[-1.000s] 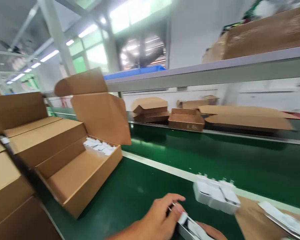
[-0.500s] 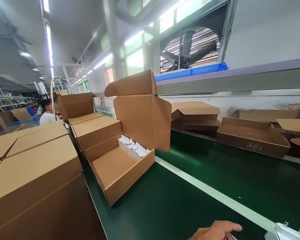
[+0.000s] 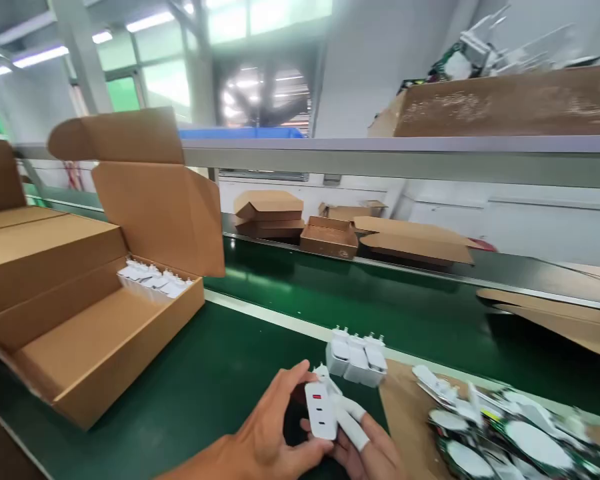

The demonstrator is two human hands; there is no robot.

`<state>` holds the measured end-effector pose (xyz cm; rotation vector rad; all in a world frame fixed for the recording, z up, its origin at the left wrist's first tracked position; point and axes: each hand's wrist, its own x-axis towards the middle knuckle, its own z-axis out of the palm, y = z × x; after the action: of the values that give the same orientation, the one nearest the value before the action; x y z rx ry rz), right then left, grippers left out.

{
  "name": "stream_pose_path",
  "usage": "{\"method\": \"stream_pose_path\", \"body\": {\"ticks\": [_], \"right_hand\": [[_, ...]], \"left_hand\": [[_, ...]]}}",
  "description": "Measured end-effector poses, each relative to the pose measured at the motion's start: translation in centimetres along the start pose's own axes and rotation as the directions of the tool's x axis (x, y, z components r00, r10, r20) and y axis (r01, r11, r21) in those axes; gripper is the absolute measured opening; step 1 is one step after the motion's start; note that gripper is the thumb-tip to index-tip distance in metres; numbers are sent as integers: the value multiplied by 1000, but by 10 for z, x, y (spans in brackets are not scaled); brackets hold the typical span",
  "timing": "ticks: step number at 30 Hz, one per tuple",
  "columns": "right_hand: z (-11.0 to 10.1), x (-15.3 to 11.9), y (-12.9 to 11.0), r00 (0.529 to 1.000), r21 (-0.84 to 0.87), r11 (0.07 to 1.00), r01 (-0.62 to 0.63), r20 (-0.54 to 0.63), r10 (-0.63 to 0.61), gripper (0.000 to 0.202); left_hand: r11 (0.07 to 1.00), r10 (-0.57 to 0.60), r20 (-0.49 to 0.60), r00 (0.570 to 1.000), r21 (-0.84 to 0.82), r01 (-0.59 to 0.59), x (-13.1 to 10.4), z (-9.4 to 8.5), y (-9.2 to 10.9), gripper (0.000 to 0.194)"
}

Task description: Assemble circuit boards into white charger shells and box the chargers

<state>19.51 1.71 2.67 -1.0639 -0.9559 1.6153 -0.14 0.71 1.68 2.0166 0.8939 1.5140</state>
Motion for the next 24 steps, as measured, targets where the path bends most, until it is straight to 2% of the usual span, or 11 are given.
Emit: {"method": "stream_pose_path", "body": {"ticks": [4,13,19,24], "right_hand": [[17,-8,-2,994,136,987,-88,81,77,63],[22,-9,0,987,165,977,-132,113,114,73],[23,-13,-2,982,178,975,-130,160,102,64],[17,-10,14,986,196,975,-107,146,79,60]], "left_hand": [[1000,-14,-8,1000,19,14,-3,0,7,100],[999,-26,-26,999,42,28,-9,2,6,92],[996,-27,-5,1000,90,28,-6,-1,7,89],[993,-30,52,998,118,24,-7,0,6,86]]}}
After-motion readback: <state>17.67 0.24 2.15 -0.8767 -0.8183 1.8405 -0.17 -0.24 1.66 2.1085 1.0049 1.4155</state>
